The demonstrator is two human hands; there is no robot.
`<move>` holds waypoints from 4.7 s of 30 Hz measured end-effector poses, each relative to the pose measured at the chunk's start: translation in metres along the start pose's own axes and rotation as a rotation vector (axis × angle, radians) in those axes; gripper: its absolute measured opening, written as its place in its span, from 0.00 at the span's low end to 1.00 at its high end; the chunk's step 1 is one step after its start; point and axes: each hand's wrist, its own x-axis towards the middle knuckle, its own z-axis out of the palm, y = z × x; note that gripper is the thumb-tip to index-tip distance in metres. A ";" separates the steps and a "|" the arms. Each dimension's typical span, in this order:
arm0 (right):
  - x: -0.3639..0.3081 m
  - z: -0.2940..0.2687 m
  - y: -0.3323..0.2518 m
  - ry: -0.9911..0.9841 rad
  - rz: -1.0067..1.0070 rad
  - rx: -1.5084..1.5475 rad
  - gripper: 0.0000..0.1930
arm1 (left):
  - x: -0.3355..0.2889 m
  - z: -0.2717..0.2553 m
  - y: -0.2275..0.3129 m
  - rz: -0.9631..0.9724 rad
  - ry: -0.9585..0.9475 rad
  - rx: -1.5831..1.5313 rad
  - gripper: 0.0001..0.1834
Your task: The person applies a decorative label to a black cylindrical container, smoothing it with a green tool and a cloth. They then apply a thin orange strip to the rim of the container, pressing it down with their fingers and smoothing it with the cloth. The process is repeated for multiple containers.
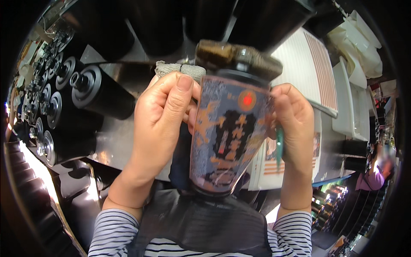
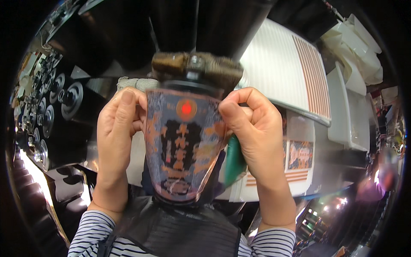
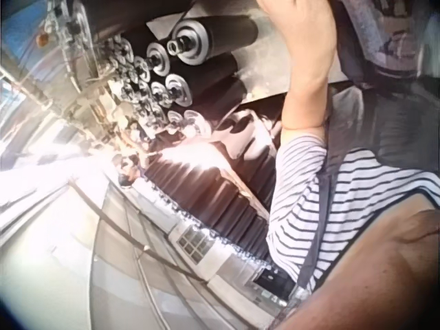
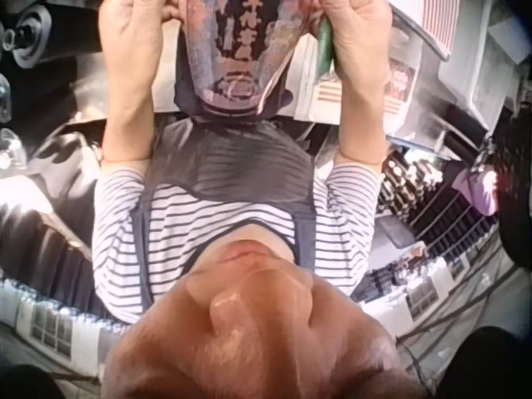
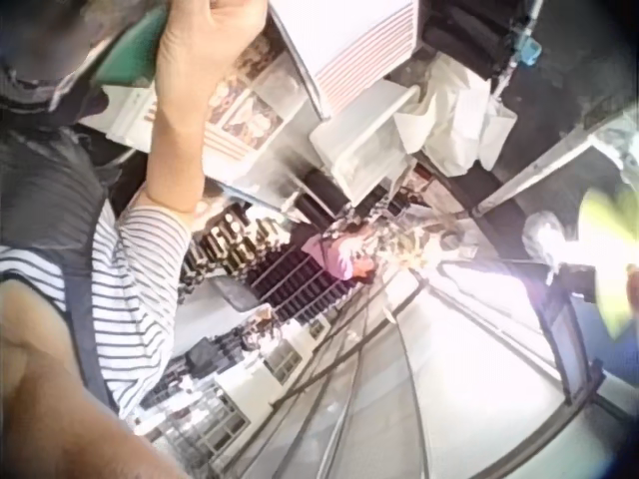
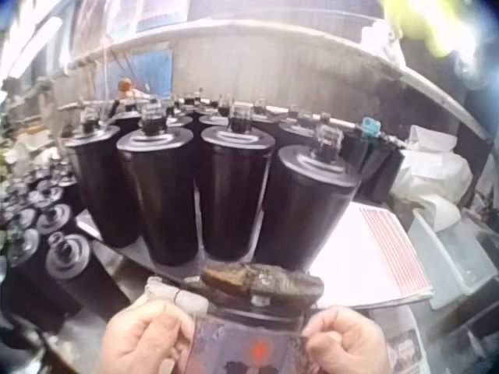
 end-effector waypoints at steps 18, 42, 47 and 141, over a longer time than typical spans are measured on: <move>-0.092 -0.012 0.044 -0.213 0.348 -0.077 0.07 | -0.091 -0.033 -0.020 -0.277 -0.199 0.143 0.09; -0.024 -0.006 0.062 -0.141 -0.453 -0.556 0.50 | -0.022 0.000 -0.026 0.194 -0.309 0.427 0.38; -0.026 -0.001 0.067 -0.079 -0.390 -0.428 0.50 | -0.015 0.001 -0.024 0.160 -0.312 0.406 0.39; -0.083 0.000 0.043 -0.625 -1.339 -1.115 0.11 | -0.087 -0.011 -0.027 0.201 -0.192 0.897 0.59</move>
